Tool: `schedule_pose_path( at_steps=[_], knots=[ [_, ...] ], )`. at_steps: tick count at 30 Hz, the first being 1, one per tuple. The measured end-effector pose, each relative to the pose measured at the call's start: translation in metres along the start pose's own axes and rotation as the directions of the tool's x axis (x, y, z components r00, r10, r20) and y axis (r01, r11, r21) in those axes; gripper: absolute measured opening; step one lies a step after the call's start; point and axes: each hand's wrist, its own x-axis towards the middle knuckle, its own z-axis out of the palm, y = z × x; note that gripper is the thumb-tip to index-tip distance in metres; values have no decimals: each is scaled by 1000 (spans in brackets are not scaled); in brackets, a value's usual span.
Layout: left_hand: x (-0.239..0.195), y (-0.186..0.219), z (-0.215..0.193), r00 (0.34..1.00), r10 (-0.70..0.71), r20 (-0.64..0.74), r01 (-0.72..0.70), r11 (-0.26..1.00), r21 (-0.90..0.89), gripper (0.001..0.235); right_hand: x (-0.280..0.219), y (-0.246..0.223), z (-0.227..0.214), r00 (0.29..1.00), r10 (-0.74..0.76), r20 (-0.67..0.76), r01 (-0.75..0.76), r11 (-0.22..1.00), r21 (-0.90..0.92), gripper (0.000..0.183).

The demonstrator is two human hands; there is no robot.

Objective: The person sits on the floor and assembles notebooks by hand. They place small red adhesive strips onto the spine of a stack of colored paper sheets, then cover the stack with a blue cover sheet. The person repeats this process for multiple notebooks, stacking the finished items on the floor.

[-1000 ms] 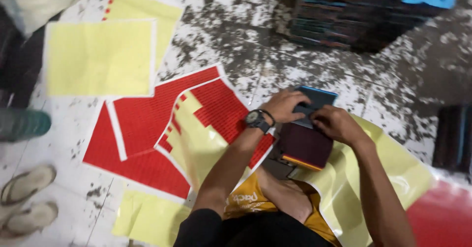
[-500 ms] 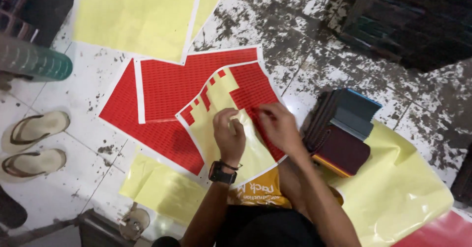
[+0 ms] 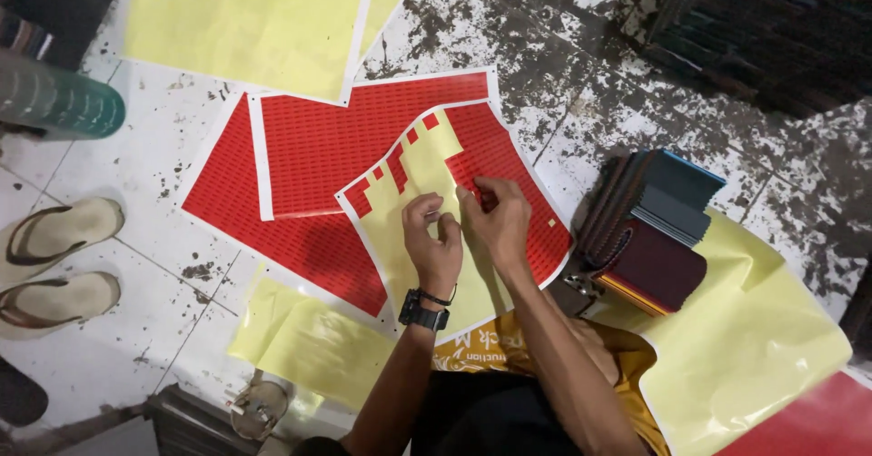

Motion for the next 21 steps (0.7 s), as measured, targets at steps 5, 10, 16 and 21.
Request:
schedule_pose_path(
  at_steps=[5,10,16,21],
  knots=[
    [1,2,1,1000,9,20,-9,1000,5,30,-1,-9,0,997,72,-29,-71,997,15,32],
    [2,8,3,999,-2,44,2,1000,9,28,-2,-6,3,993,92,-75,-87,995,57,25],
    [6,24,-1,986,-136,98,133,990,36,28,-8,-32,-4,975,181,-128,-160,975,155,21],
    [15,38,-4,929,-329,170,339,940,-37,27,-11,-16,-10,999,33,8,-34,907,419,15]
  ],
)
